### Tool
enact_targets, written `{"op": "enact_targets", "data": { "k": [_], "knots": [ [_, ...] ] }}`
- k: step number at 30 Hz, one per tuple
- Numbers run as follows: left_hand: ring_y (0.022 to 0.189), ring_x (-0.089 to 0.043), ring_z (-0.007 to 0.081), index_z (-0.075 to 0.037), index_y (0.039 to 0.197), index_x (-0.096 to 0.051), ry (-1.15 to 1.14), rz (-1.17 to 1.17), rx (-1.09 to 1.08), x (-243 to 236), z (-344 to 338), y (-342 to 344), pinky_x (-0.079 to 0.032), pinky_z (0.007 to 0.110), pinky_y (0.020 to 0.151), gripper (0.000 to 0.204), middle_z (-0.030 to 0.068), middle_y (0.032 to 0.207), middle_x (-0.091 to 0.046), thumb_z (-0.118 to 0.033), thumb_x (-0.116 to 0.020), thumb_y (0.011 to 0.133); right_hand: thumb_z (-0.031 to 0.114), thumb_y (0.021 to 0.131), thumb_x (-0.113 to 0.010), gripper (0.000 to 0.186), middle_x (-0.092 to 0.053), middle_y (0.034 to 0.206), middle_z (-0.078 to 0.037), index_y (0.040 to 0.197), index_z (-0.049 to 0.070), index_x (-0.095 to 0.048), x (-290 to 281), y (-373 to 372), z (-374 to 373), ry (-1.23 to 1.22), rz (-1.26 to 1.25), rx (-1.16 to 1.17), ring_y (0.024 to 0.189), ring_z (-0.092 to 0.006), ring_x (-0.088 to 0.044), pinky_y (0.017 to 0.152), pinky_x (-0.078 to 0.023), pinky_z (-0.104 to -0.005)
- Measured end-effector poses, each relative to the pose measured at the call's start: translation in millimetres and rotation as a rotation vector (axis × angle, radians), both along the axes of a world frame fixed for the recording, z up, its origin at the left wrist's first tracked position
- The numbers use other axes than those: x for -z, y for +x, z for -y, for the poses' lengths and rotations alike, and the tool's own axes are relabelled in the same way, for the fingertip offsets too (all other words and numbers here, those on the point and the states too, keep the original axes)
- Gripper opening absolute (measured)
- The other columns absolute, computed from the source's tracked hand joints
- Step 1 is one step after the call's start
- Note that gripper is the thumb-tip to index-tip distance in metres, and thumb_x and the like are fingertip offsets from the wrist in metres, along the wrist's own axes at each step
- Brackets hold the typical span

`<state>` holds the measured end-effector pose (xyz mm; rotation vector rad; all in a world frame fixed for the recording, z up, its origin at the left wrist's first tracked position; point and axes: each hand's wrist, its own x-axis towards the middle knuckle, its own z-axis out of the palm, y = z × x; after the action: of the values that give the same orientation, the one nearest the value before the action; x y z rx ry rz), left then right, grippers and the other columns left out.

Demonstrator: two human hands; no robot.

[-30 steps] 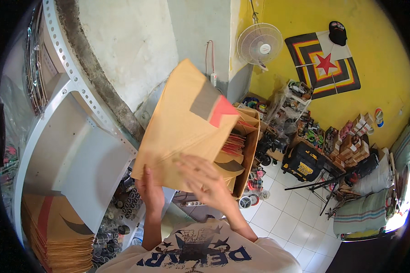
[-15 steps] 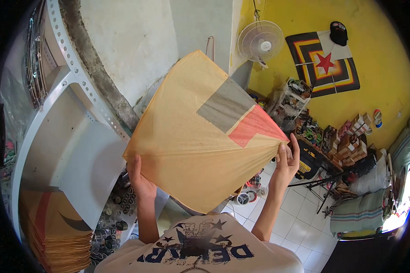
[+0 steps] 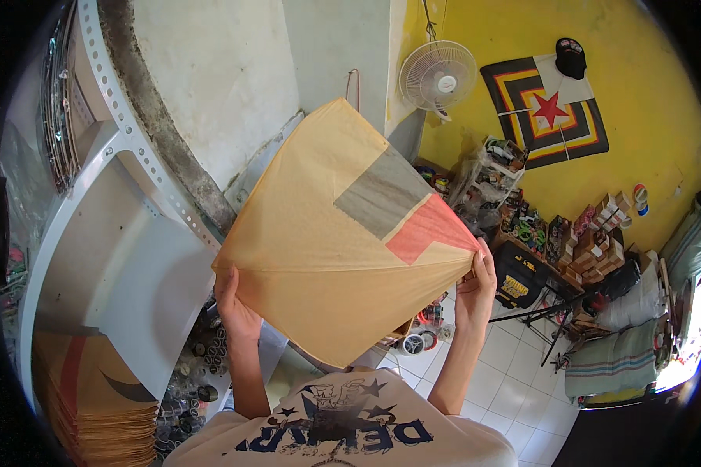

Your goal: The person repeatedly picks up brown paper envelopes from a cardboard box, unfolds them, and places them into a vertical stack on a white shelf. The process involves lifting, unfolding, and aligning the envelopes one by one.

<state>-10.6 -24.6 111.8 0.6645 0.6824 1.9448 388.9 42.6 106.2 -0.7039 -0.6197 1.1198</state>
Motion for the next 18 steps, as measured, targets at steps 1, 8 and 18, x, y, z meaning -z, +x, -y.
{"op": "enact_targets", "data": {
  "k": [1, 8, 18],
  "knots": [
    [0.138, -0.062, 0.0246, -0.002, 0.155, -0.053, 0.001, 0.0, 0.001, 1, 1, -1, -0.052, 0.043, 0.114, 0.049, 0.0114, 0.149, -0.064, -0.02, -0.063, 0.111, 0.025, 0.11, -0.068, 0.054, -0.073, 0.14, -0.004, 0.158, 0.004, -0.054, 1, 0, 0, -0.002, -0.031, -0.01, 0.124, -0.0131, -0.071, 0.104, -0.055, -0.0316],
    [0.135, -0.064, 0.0247, -0.002, 0.152, -0.056, -0.06, 0.084, 0.027, -10, -2, -14, -0.052, 0.043, 0.114, 0.044, 0.0118, 0.148, -0.065, -0.024, -0.06, 0.114, 0.024, 0.109, -0.07, 0.044, -0.074, 0.137, -0.005, 0.147, 0.005, -0.064, 19, 0, -4, -0.015, -0.117, -0.074, 0.122, -0.0147, -0.07, 0.106, -0.055, -0.0339],
    [0.15, -0.052, 0.0249, -0.001, 0.164, -0.044, -0.001, 0.007, 0.082, -23, 4, -6, -0.042, 0.043, 0.124, 0.055, 0.013, 0.163, -0.054, -0.028, -0.052, 0.116, 0.02, 0.107, -0.073, 0.017, -0.078, 0.114, 0.0, 0.118, 0.008, -0.074, 18, -13, 1, -0.097, -0.179, 0.0, 0.103, -0.0099, -0.073, 0.089, -0.057, -0.0279]
  ]
}}
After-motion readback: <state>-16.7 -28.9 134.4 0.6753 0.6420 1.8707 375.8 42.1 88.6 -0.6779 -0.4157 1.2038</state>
